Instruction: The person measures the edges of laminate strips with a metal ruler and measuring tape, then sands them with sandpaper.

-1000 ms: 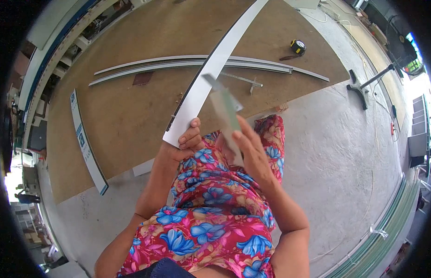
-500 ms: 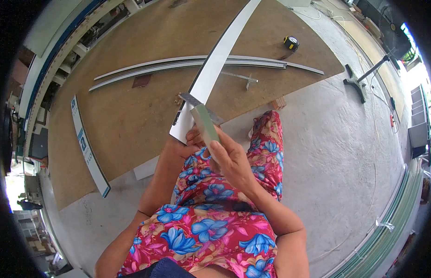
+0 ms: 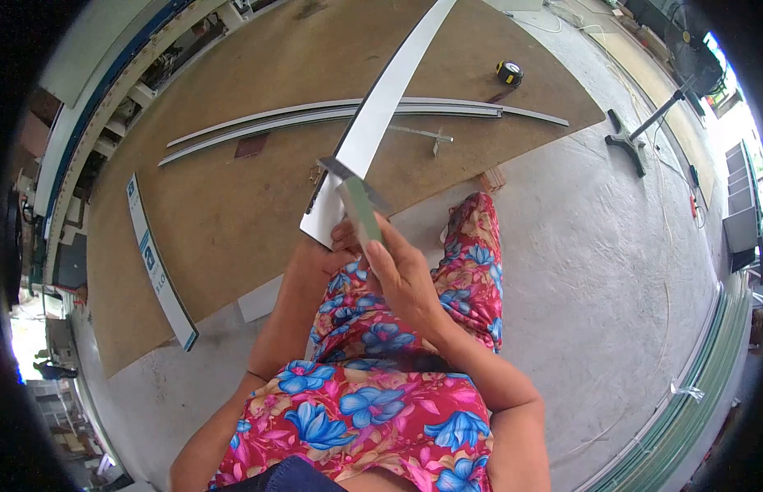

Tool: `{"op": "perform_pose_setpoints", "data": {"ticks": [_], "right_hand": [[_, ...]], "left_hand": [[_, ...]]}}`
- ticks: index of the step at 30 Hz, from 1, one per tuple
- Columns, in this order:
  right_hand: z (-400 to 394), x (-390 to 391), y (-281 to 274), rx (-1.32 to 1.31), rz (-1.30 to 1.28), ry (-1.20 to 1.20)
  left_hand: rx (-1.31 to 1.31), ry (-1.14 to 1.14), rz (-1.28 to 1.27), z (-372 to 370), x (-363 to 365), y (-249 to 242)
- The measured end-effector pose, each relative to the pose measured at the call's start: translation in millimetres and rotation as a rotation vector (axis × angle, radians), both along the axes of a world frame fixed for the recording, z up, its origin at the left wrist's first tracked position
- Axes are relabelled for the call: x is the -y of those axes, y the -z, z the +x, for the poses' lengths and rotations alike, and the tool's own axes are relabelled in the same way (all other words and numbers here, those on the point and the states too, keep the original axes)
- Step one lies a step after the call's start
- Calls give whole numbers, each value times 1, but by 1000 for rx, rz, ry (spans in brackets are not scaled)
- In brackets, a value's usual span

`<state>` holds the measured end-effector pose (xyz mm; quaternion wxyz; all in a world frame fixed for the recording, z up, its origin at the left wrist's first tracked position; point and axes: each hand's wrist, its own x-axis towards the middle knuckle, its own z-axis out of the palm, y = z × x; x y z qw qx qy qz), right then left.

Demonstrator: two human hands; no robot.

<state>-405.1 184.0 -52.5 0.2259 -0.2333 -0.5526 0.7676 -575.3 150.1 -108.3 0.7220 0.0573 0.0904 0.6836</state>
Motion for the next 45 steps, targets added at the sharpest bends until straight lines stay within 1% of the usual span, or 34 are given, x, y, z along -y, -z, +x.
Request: {"op": "perform_pose_setpoints", "data": {"ticks": [1,4,6,8,10,13,14,15,19,22,23,25,26,27,29,31,32,33,35,38,39,42,45], "right_hand": [[-2,-3,0,-21,-5,16],[0,2,9,26,80,-6],[7,11,8,77,96,-49],[13,18,4,94,119,-85],[17,21,-1,76,149,-112],[15,12,3,80,66,-71],[14,10,3,82,82,-65],[13,7,3,83,101,-61],[18,12,-3,93,212,-127],[18,10,-6,121,136,-140],[16,6,-3,109,122,-100],[9,-3,4,79,97,-22],[10,-3,3,97,109,-39],[12,-2,1,114,120,-57],[18,3,-6,172,140,-109],[21,5,-14,144,170,-162],[21,5,-15,131,184,-189],[20,4,-13,141,188,-152],[11,-4,-7,161,196,-77],[-6,-27,-6,60,152,26],[-7,-31,-7,105,164,22],[-6,-26,-4,113,242,17],[7,-12,-7,190,223,-106]], "left_hand": [[7,21,-51,-2,1,2],[170,7,-169,-8,2,13],[-797,-319,74,-7,1,19],[-914,-314,129,-6,0,19],[-179,5,-15,-6,-2,11],[-120,-61,-172,-4,3,11],[-103,-85,-221,-3,5,10],[-146,-119,-378,2,5,-4],[-186,-2,77,-4,-4,4],[-174,-73,-61,1,-3,6],[-75,-74,-144,-2,1,3],[-9,-8,-129,1,1,-1],[22,22,-119,2,0,-2],[1,38,-21,2,0,3],[-530,-141,-88,1,0,10],[-177,-64,-52,0,-2,8],[-185,-39,-55,-5,-2,13],[-194,-14,-59,-11,-1,11],[105,-58,-253,-4,5,8],[-102,-3,-135,4,1,-3],[-98,20,-143,3,0,-8],[-64,23,-135,0,0,-5],[71,-40,-138,-3,5,3]]}}
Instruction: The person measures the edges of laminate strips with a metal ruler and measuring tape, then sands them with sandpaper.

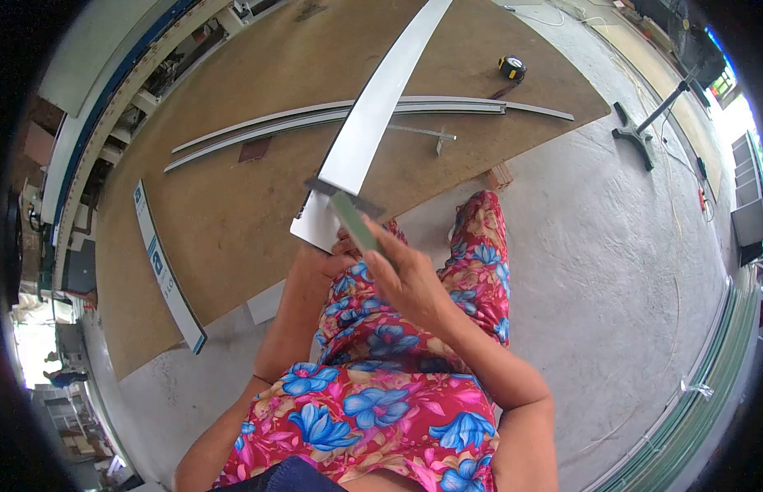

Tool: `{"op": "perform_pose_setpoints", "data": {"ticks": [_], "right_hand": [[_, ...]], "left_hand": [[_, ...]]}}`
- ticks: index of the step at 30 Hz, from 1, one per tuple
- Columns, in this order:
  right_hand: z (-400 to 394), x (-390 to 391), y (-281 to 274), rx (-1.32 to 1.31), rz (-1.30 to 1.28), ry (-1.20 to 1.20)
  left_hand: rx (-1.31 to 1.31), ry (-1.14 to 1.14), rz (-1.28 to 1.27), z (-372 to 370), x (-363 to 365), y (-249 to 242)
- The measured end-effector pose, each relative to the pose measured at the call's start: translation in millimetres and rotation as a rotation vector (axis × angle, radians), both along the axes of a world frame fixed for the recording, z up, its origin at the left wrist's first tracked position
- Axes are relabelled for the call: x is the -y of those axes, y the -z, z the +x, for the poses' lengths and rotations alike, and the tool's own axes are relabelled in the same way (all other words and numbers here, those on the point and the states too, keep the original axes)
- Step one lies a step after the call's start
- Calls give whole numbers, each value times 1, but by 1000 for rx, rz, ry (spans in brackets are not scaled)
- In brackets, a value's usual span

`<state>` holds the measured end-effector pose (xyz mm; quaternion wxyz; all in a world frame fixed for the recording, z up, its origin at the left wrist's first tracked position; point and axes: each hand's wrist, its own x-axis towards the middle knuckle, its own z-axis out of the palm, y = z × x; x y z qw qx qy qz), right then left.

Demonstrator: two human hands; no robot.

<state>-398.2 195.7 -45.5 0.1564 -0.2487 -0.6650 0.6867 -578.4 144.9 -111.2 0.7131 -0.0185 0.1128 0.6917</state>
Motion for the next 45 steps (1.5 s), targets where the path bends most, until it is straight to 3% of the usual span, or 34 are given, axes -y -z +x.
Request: {"op": "perform_pose_setpoints", "data": {"ticks": [4,6,8,10,13,19,20,23,24,26,29,31,34,37,43,45], "right_hand": [[15,18,-6,-11,-38,-107],[15,13,-3,11,-116,-104],[8,7,3,-33,-199,-52],[-4,3,11,-145,-284,41],[-5,8,12,-98,-219,16],[4,11,10,-28,-120,-64],[1,6,11,-33,-132,-44],[-5,-4,14,-21,-106,-25],[-4,-4,11,4,-61,-41],[-1,-3,9,17,-13,-94],[6,0,5,-1,-60,-181],[8,1,-4,4,-154,-198],[9,1,-3,-18,-223,-213],[11,7,3,-40,-220,-229],[13,18,6,-74,-273,-192],[9,13,3,-66,-268,-129]], "left_hand": [[-232,92,129,-3,-6,3],[-663,-51,-115,-2,-4,13],[-578,-34,-110,-3,-3,19],[22,141,144,-4,-4,6],[-23,102,179,-10,0,16],[-209,-129,-122,-1,1,11],[-138,-27,-159,-3,4,7],[-116,56,141,0,-1,6],[-81,20,60,1,2,4],[-550,-103,-90,-10,2,36],[-498,-217,11,-3,0,26],[-315,-147,71,-4,-1,19],[-430,-295,-182,12,-2,-9],[-315,-45,115,-5,-1,8],[-363,-28,52,0,1,7],[-353,-244,-222,19,-6,-12]]}}
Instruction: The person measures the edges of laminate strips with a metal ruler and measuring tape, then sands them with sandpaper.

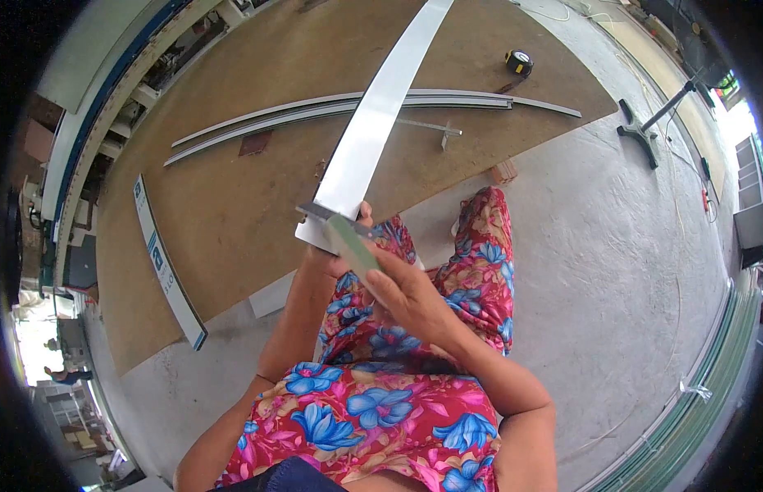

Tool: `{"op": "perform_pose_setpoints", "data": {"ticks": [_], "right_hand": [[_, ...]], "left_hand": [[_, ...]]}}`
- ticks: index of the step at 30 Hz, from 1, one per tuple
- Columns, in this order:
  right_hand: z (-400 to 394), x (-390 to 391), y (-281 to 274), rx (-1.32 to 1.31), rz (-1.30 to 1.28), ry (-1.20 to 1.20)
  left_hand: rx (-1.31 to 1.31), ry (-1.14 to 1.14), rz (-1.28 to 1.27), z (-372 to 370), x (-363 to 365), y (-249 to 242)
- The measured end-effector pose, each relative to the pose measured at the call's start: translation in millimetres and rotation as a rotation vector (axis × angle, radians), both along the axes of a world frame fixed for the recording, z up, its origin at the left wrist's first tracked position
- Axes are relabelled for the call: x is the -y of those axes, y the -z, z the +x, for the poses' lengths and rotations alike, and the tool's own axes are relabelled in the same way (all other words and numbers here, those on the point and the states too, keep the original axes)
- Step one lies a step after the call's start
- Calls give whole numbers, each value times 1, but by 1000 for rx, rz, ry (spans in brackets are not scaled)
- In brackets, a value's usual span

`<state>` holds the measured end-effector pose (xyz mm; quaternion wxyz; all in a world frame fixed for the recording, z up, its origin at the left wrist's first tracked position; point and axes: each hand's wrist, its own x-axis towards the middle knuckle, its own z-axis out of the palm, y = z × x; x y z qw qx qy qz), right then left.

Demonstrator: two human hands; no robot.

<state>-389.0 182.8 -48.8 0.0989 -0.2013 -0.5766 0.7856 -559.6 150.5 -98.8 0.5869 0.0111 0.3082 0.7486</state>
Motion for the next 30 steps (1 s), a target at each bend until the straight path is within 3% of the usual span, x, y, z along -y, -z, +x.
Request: {"op": "perform_pose_setpoints", "data": {"ticks": [1,3,5,10,12,16,17,23,30], "right_hand": [[-3,-4,-1,7,3,29],[-7,-13,0,15,-5,77],[-12,-18,12,-24,41,183],[-17,-31,13,-79,1082,495],[-16,-39,11,-80,1237,436],[-22,-46,21,-83,1405,469],[-24,-47,23,-99,1406,457],[-34,-59,32,-170,1362,337],[-47,-89,34,-156,1380,283]], "left_hand": [[6,-131,-114,7,-2,-9],[238,105,114,-15,8,38],[323,289,273,-20,10,43],[207,243,289,-18,11,27],[201,245,313,-19,12,31],[167,242,308,-20,8,28],[138,308,476,-21,2,37],[214,-17,65,-9,4,1],[335,243,274,-22,11,12]]}}
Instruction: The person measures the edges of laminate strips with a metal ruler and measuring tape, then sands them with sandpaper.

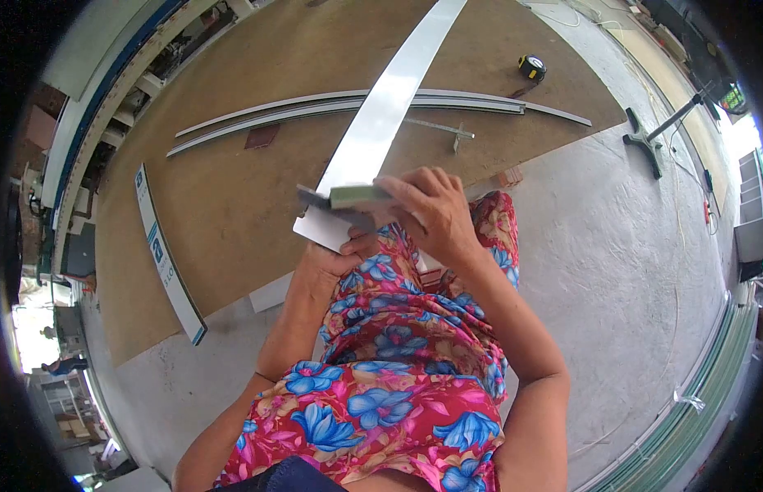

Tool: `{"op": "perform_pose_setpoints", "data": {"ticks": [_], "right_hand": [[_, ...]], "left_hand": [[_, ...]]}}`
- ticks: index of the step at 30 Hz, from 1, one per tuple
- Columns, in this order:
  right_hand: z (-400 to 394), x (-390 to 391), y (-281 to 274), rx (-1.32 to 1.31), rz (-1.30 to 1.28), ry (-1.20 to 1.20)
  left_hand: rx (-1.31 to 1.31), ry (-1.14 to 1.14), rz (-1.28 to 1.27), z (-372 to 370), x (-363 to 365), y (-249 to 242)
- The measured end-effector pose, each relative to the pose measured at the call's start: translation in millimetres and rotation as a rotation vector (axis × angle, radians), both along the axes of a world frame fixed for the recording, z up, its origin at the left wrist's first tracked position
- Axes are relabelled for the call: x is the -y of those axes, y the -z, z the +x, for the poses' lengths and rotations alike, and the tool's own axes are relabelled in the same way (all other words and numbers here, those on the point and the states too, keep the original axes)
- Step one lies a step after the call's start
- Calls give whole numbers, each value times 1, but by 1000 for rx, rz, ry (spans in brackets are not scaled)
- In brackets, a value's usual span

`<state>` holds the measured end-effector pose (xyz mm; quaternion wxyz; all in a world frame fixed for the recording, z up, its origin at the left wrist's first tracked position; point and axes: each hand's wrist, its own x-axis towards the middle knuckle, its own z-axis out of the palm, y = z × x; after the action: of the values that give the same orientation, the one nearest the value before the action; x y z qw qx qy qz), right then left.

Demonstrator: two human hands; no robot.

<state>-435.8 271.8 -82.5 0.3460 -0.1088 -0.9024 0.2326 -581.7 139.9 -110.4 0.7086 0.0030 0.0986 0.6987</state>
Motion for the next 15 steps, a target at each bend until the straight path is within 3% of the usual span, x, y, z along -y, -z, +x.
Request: {"op": "perform_pose_setpoints", "data": {"ticks": [4,10,15], "right_hand": [[-3,-13,2,-9,14,47],[0,2,-6,40,-15,-101],[3,-11,1,91,-14,14]], "left_hand": [[-19,27,-52,-5,0,6],[-11,-28,-119,-6,2,10],[-47,42,-119,-8,2,7]]}}
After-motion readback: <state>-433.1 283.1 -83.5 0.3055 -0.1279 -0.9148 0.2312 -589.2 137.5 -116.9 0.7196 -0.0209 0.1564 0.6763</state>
